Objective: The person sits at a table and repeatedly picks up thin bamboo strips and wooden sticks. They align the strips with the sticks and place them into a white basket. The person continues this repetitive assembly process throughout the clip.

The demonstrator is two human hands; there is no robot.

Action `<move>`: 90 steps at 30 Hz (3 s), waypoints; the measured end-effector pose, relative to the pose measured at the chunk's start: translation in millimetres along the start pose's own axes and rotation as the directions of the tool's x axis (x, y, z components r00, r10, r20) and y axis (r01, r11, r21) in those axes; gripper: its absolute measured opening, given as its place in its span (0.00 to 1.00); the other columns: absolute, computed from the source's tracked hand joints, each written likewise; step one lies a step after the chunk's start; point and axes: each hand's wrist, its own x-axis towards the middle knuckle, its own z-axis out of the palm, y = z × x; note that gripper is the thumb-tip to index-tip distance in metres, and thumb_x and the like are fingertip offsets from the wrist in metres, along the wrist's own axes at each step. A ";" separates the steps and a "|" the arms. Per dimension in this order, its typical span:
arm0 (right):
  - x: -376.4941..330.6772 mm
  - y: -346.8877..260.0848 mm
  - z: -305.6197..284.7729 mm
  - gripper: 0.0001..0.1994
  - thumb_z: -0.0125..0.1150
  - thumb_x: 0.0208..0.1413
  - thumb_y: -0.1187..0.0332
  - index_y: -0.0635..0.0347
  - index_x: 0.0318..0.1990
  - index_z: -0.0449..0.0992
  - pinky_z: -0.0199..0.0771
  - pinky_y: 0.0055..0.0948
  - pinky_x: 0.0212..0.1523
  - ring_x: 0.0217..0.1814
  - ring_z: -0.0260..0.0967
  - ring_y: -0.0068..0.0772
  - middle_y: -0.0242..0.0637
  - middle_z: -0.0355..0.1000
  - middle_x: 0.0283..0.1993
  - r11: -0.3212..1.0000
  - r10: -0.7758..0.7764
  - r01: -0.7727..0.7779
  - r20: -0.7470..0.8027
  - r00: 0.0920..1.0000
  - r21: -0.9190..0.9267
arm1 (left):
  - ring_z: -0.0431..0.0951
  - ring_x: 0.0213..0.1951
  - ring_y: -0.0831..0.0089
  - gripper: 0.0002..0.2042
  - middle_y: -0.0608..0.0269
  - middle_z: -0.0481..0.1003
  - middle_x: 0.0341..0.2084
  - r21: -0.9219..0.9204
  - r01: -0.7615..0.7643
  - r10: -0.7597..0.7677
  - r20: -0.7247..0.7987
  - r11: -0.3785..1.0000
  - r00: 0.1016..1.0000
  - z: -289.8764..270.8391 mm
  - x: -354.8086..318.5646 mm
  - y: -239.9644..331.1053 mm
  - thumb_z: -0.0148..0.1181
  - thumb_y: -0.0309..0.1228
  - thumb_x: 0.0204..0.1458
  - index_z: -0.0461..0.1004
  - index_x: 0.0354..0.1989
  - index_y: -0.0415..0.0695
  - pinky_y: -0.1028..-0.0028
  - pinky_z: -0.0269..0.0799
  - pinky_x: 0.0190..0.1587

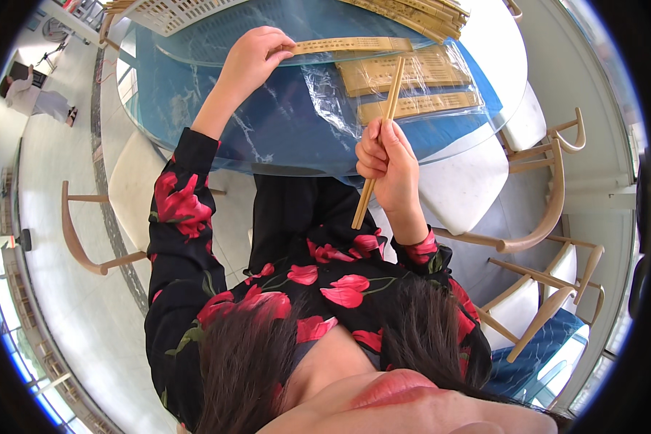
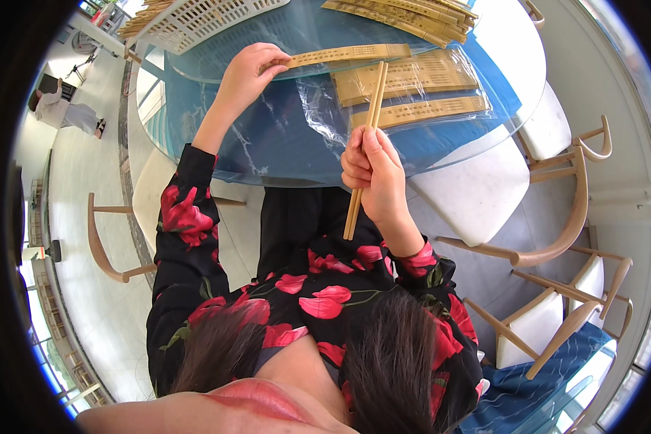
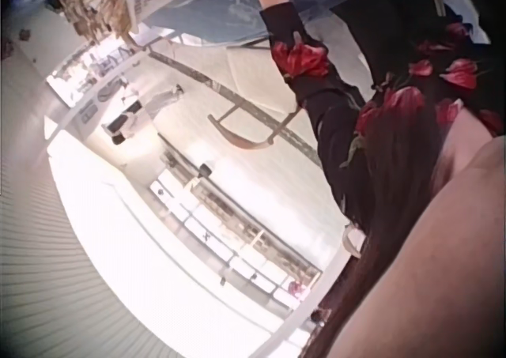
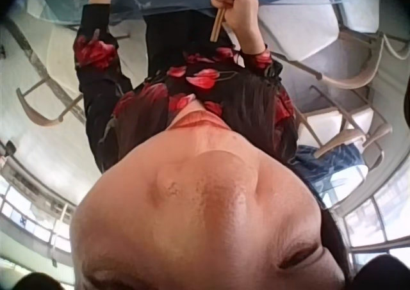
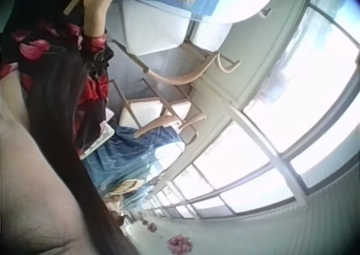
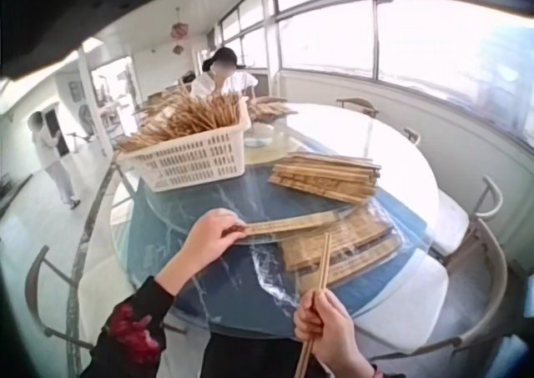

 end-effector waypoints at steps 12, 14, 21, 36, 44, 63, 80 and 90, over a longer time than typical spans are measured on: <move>2.5 3.2 0.2 0.13 0.46 0.75 0.57 0.55 0.38 0.67 0.42 0.17 0.21 0.22 0.43 0.12 0.21 0.52 0.25 1.000 0.023 -0.023 0.008 1.000 0.020 | 0.79 0.42 0.61 0.06 0.59 0.80 0.37 0.122 -0.154 0.160 -0.047 0.981 0.986 1.4 4.9 -11.1 0.62 0.27 0.57 0.81 0.38 0.40 0.66 0.75 0.46; 2.9 4.8 -0.9 0.13 0.46 0.75 0.57 0.55 0.38 0.67 0.42 0.17 0.21 0.22 0.43 0.12 0.21 0.52 0.25 0.999 0.026 -0.026 0.007 1.000 0.020 | 0.79 0.41 0.60 0.06 0.59 0.80 0.36 0.157 -0.190 0.202 -0.064 0.969 0.977 2.5 5.9 -7.7 0.64 0.28 0.56 0.81 0.37 0.39 0.66 0.75 0.45; 3.4 8.4 -1.3 0.13 0.46 0.75 0.58 0.54 0.39 0.67 0.42 0.16 0.21 0.22 0.44 0.12 0.21 0.51 0.25 0.999 0.032 -0.032 0.009 0.999 0.029 | 0.78 0.38 0.62 0.07 0.61 0.78 0.35 0.107 -0.061 0.063 -0.018 0.992 0.998 2.2 5.4 1.1 0.67 0.29 0.54 0.78 0.36 0.40 0.67 0.74 0.42; 3.0 12.1 -3.2 0.13 0.45 0.75 0.58 0.54 0.38 0.66 0.42 0.16 0.21 0.21 0.43 0.11 0.20 0.51 0.25 0.998 0.051 -0.052 0.014 0.999 0.041 | 0.79 0.42 0.60 0.04 0.61 0.79 0.37 0.209 -0.195 0.220 -0.105 0.958 0.970 8.9 4.6 -4.0 0.63 0.26 0.56 0.77 0.36 0.40 0.65 0.75 0.45; 1.8 14.4 3.2 0.13 0.45 0.75 0.57 0.54 0.39 0.66 0.41 0.16 0.21 0.22 0.42 0.11 0.20 0.49 0.25 0.996 0.081 -0.081 0.013 0.997 -0.023 | 0.80 0.36 0.74 0.04 0.67 0.81 0.39 -0.631 0.322 -0.467 -0.074 0.706 0.881 -7.2 -9.7 23.0 0.62 0.29 0.61 0.78 0.37 0.42 0.73 0.75 0.42; 13.4 58.7 47.4 0.04 0.56 0.69 0.69 0.58 0.44 0.70 0.45 0.17 0.19 0.19 0.49 0.09 0.19 0.58 0.24 0.959 0.204 -0.211 -0.051 0.978 -0.191 | 0.69 0.27 0.84 0.05 0.73 0.72 0.27 -0.982 0.173 -0.680 0.178 -0.075 0.711 0.0 -131.2 121.2 0.60 0.30 0.65 0.74 0.44 0.45 0.79 0.65 0.30; 12.0 64.0 46.3 0.05 0.59 0.66 0.71 0.55 0.40 0.68 0.43 0.16 0.19 0.20 0.48 0.09 0.19 0.58 0.24 0.921 0.344 -0.339 -0.008 0.939 -0.192 | 0.69 0.27 0.85 0.12 0.71 0.74 0.32 -0.982 0.182 -0.591 0.121 0.045 0.797 6.1 -159.9 126.8 0.60 0.27 0.63 0.72 0.53 0.39 0.80 0.63 0.28; 7.0 52.7 28.0 0.04 0.57 0.67 0.71 0.52 0.40 0.68 0.40 0.15 0.18 0.19 0.45 0.08 0.17 0.54 0.23 0.811 0.585 -0.583 0.114 0.803 -0.052 | 0.73 0.27 0.82 0.16 0.65 0.80 0.37 -0.960 0.267 -0.255 0.281 -0.089 0.925 10.7 -172.4 98.2 0.62 0.25 0.62 0.75 0.57 0.36 0.80 0.70 0.29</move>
